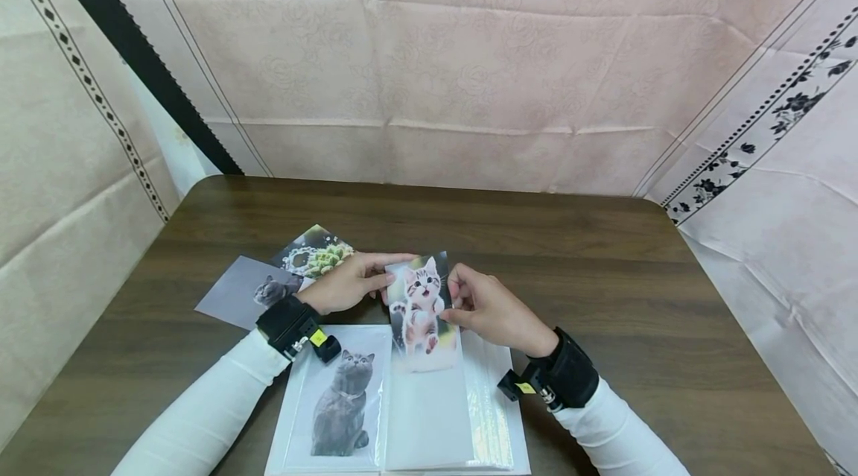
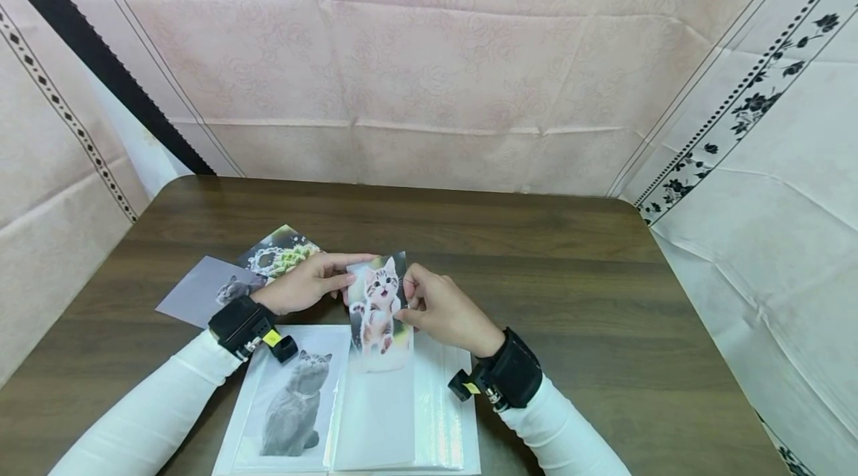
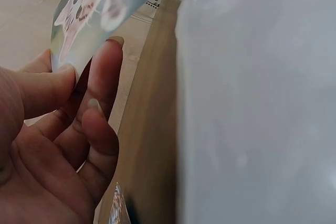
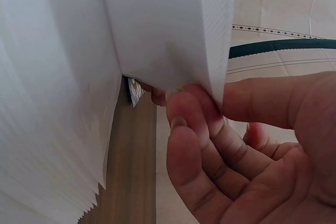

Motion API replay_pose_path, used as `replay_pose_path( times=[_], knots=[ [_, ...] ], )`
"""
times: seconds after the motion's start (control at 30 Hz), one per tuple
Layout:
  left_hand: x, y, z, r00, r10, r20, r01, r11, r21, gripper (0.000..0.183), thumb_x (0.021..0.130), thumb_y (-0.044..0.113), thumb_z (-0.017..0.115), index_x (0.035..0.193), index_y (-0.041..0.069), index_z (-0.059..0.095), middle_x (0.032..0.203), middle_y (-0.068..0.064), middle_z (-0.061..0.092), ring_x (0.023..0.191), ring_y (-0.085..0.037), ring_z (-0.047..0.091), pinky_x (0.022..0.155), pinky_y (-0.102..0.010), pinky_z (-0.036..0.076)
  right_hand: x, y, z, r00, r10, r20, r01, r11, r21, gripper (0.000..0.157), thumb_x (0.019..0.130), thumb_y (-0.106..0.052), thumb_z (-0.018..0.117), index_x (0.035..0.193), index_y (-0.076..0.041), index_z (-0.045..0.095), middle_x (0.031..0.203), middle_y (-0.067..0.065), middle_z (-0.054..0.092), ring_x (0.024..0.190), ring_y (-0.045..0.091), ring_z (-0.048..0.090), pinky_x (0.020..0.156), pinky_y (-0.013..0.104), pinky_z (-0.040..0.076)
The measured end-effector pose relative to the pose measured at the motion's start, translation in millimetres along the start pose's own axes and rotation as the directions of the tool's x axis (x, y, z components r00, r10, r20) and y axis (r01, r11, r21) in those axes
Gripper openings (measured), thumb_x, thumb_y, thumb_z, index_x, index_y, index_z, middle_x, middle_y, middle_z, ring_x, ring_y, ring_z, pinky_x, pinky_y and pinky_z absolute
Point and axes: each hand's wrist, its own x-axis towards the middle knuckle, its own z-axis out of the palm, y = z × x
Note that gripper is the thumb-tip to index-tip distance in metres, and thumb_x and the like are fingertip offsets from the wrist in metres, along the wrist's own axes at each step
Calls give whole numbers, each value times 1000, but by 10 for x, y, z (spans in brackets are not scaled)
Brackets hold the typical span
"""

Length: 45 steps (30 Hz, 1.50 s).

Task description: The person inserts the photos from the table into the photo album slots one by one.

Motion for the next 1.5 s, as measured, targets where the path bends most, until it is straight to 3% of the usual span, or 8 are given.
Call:
replay_pose_path(
  times=[0.3, 0.73, 1.1, 1.3, 1.5],
  knots=[
    [-14, -1, 22, 1000, 2, 17, -3, 1000, 29, 43, 100, 20, 50, 142, 31, 48, 93, -4, 64, 75, -22, 59, 68, -35, 49, -2, -1, 3, 1000, 6, -8, -6, 1000, -2, 30, 85, -10, 69, 95, -4, 42, 78, 7, 60, 69, 17, 57, 62, 26, 50],
    [-25, 6, 3, 998, 24, 64, -25, 1000, 9, 43, 101, 19, 47, 143, 25, 47, 88, -6, 63, 75, -23, 58, 66, -33, 45, -5, -4, 8, 1000, 20, -20, -19, 999, 26, 30, 85, -10, 70, 94, -4, 42, 79, 8, 59, 69, 18, 57, 62, 27, 50],
    [-29, 14, 8, 997, 8, 83, -6, 1000, -20, 42, 99, 19, 51, 141, 23, 50, 124, -1, 63, 88, -21, 57, 70, -33, 44, -15, -26, -7, 1000, 21, -9, -21, 999, 50, 29, 86, -10, 69, 94, -3, 41, 81, 9, 62, 70, 18, 59, 64, 30, 53],
    [-41, 6, 22, 995, 5, 101, -5, 1000, -2, 42, 99, 20, 51, 141, 23, 51, 110, -3, 64, 76, -27, 55, 66, -35, 45, -14, -25, -5, 1000, 18, -10, -18, 998, 55, 29, 86, -9, 68, 95, -4, 42, 80, 9, 59, 69, 19, 57, 63, 29, 52],
    [-32, 12, 30, 991, 36, 129, -38, 999, 15, 41, 99, 21, 51, 140, 22, 52, 107, -2, 63, 72, -24, 54, 66, -34, 47, -12, -22, -11, 1000, 20, -14, -20, 999, 40, 29, 86, -11, 69, 95, -4, 42, 80, 9, 59, 69, 19, 57, 63, 29, 52]
  ],
)
